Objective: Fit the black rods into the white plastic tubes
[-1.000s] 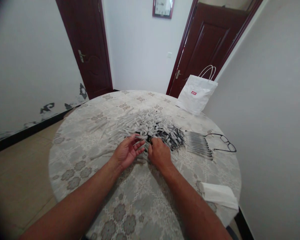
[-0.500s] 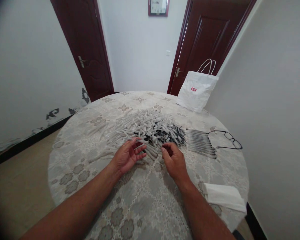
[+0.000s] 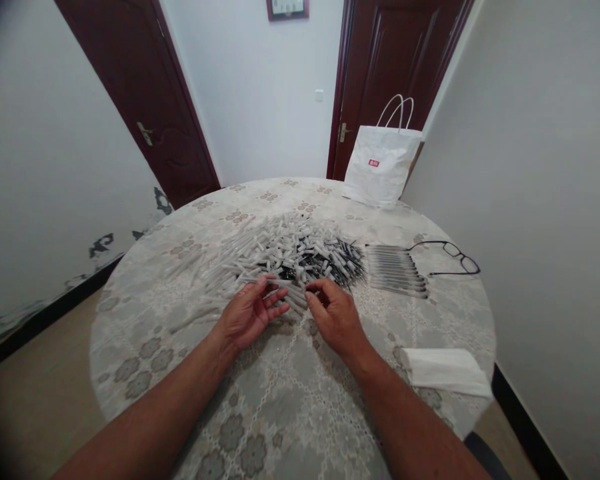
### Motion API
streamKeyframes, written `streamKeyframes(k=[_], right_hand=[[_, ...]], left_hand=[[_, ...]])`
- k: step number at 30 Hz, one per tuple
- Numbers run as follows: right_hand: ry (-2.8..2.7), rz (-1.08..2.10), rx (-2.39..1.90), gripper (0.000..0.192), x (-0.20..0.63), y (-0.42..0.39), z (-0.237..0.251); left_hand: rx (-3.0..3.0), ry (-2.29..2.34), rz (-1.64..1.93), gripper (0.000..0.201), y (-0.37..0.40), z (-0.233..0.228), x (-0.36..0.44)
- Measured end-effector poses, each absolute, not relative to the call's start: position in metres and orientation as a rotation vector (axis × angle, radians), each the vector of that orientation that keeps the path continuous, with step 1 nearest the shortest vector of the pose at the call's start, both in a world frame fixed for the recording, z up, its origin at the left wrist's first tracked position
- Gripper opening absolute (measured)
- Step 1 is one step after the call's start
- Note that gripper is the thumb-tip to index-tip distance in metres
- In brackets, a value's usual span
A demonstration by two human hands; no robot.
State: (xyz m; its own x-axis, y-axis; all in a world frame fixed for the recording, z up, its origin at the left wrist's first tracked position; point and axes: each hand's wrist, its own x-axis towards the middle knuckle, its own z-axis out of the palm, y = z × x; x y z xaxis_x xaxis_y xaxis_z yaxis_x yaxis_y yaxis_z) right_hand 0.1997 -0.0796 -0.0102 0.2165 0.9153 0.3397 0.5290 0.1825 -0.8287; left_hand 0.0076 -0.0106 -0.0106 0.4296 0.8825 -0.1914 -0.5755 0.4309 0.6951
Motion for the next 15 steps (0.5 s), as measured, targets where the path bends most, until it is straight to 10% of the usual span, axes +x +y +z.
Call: streamKeyframes(k=[15], right_hand=[[-1.274, 0.69, -1.395, 0.026, 0.1936, -0.0764, -0.0167]], left_hand=[[0.614, 0.54, 0.983, 0.013, -0.0165, -0.0072, 0.0131]])
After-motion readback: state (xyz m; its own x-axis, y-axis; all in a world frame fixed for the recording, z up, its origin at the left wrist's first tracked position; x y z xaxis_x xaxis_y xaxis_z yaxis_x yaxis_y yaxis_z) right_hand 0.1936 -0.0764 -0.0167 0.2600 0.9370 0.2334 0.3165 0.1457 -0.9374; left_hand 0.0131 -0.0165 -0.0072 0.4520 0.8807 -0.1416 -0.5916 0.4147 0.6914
